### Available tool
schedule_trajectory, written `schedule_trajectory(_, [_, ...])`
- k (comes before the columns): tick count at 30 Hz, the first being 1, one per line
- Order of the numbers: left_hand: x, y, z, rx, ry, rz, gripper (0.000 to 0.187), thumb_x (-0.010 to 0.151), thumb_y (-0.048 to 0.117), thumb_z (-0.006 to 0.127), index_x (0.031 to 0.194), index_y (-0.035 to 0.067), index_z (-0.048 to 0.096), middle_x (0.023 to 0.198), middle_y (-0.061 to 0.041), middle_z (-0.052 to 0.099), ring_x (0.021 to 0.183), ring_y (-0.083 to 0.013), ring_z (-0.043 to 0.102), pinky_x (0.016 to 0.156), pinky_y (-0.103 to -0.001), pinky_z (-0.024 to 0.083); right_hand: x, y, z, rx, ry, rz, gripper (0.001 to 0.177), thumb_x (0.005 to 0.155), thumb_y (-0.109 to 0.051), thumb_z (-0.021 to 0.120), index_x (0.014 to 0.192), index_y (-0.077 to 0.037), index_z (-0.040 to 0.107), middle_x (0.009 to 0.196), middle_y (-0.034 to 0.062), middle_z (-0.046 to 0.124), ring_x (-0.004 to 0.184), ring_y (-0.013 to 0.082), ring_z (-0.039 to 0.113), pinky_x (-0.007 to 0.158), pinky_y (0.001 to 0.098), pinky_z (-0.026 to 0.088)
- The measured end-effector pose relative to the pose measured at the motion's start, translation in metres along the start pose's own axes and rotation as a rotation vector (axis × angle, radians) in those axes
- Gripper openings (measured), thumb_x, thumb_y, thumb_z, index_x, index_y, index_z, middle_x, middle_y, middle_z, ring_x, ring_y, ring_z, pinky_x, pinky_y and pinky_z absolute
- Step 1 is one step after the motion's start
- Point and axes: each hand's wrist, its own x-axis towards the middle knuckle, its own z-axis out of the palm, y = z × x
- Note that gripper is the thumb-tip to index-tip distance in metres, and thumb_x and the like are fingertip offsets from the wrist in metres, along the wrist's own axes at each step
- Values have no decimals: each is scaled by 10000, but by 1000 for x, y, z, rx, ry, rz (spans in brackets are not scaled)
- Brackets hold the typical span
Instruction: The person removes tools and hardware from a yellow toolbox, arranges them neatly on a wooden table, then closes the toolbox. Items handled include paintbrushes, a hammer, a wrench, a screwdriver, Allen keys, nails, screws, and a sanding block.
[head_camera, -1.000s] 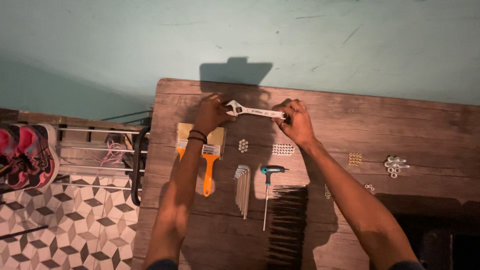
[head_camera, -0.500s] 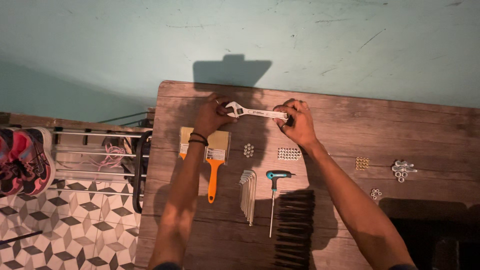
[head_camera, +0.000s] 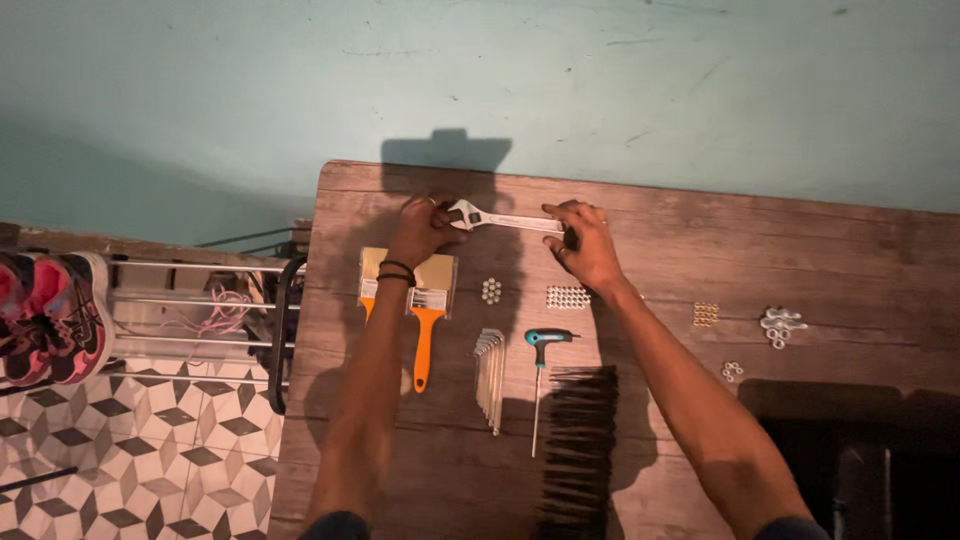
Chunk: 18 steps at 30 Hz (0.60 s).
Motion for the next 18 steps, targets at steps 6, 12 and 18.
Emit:
schedule_trajectory(6, [-53, 15, 11, 270, 474, 217, 512, 724, 193, 926, 1155, 25, 706, 999, -125, 704, 898, -302, 680, 784, -409, 561, -53, -35, -19, 160, 306, -26, 480, 880, -38, 741, 1345, -87, 633, 1341, 127, 632, 1284, 338, 580, 1108, 412, 451])
schedule_trajectory(12, [-165, 90, 50, -128, 473, -70, 251, 921, 164, 764, 1119, 25, 699, 1010, -99, 724, 872, -180, 700, 721, -313, 560, -155, -78, -14, 489, 474, 237, 307, 974, -19, 644, 1276, -66, 673, 1286, 111, 677, 1191, 187, 643, 1009, 339, 533])
schedule_trajectory(18, [-295, 177, 130, -301, 465, -289, 180, 910, 169, 782, 1030, 39, 746, 919, -50, 733, 782, -140, 629, 672, -288, 514, -256, -118, 5, 459, 489, 366, 185, 1007, -114, 665, 1165, -46, 733, 1116, 76, 768, 1016, 137, 671, 900, 276, 529])
